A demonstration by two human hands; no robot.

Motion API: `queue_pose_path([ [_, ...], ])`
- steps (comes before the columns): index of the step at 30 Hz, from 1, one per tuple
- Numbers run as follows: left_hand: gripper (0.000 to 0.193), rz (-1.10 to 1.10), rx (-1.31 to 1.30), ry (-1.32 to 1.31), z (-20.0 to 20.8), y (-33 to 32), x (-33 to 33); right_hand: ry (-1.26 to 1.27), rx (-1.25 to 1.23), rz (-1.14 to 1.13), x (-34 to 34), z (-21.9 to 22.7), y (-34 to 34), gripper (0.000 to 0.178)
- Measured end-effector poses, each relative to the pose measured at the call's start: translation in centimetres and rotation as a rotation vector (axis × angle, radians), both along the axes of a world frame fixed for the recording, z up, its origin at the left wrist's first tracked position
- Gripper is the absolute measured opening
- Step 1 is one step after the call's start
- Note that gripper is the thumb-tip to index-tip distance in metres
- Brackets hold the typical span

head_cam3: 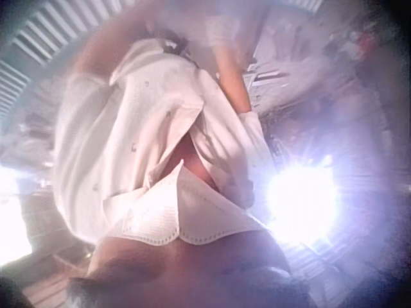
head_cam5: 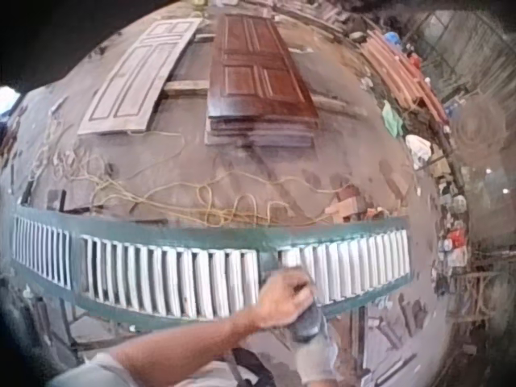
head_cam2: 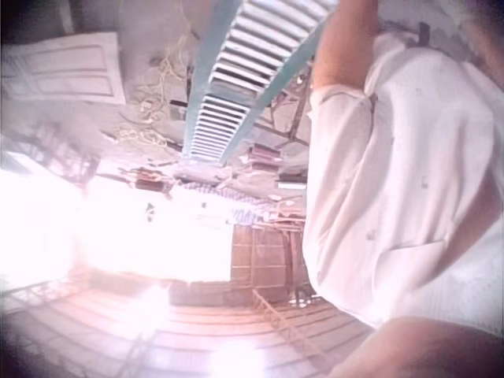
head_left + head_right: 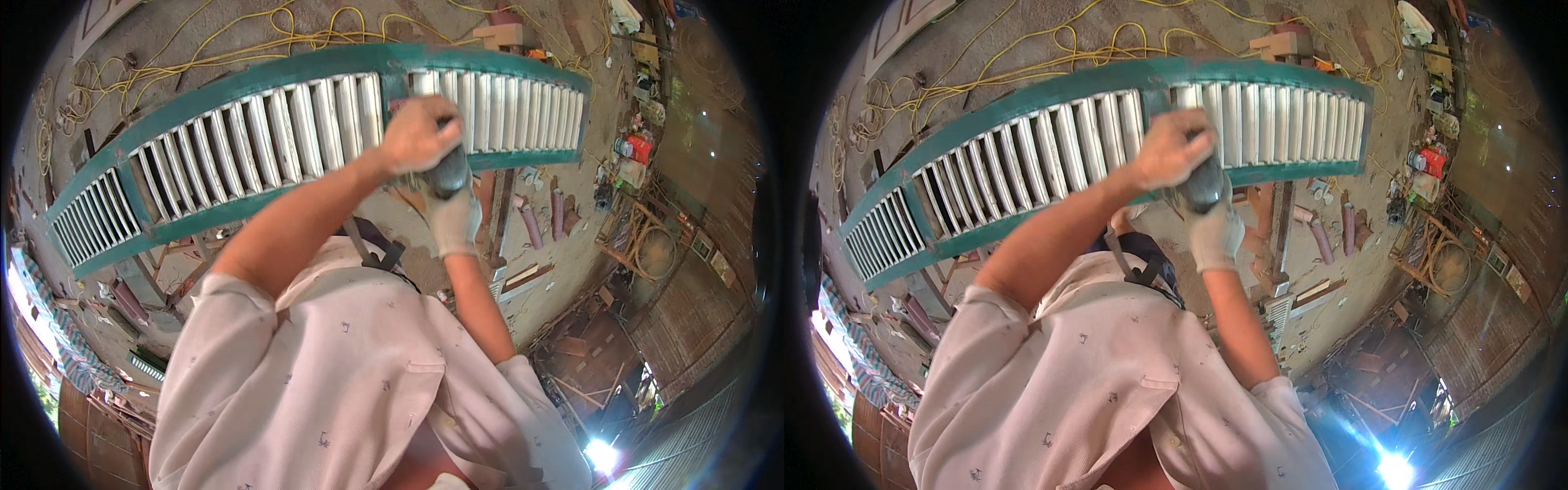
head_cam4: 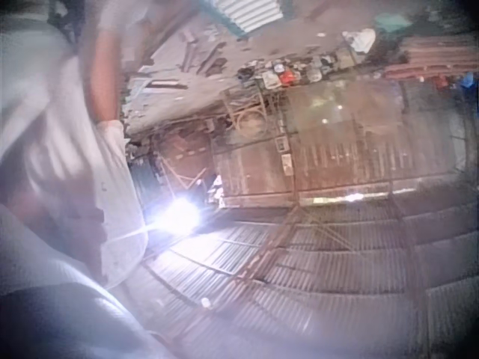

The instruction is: The person sands a long green wooden slatted panel with a sanding block, moving it back and forth along the surface. The person repositions the panel and continues sanding different sections.

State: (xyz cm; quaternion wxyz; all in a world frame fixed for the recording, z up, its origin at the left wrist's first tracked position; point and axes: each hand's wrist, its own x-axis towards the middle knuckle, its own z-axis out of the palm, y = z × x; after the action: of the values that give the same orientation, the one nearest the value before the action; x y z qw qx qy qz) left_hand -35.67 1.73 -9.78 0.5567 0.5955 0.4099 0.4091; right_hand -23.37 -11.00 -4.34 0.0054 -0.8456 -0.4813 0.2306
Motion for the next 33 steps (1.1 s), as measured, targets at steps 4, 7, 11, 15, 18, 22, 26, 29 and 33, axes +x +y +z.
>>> queue_pose_path([
  [4,0.036,-0.024,0.033,-0.068,-0.3,1.0,0.4,0.034,0.076,0.009,-0.2,0.3,0.9,0.072],
  [7,0.041,0.031,0.178,0.011,-2.1,6.4,-0.4,-0.058,0.060,0.039,-1.4,0.1,6.6,0.068],
  [11,0.039,0.065,0.032,-0.010,-2.2,14.4,-2.2,-0.007,0.058,0.102,-2.9,0.9,14.9,0.070],
  [15,0.040,0.102,0.007,-0.015,-2.1,16.6,-2.9,0.121,0.121,0.147,-2.9,0.8,17.2,0.068],
  [18,0.040,0.042,-0.009,-0.008,-1.8,13.9,-2.5,0.259,0.191,0.016,-3.0,-0.2,13.9,0.062],
  [22,0.040,0.021,-0.072,-0.042,-0.7,7.6,-1.6,0.154,-0.022,0.000,-2.4,1.2,8.3,0.071],
  [26,0.037,0.000,-0.116,-0.005,-1.1,3.0,-1.4,0.159,-0.007,0.044,-1.4,1.5,3.6,0.080],
  [29,0.037,0.137,-0.188,-0.025,-0.7,-0.2,0.4,0.208,-0.065,0.167,1.7,1.1,1.8,0.084],
  [33,0.037,0.323,-0.175,0.203,3.6,-6.9,4.5,0.295,-0.101,0.311,9.9,3.3,-0.4,0.075],
])
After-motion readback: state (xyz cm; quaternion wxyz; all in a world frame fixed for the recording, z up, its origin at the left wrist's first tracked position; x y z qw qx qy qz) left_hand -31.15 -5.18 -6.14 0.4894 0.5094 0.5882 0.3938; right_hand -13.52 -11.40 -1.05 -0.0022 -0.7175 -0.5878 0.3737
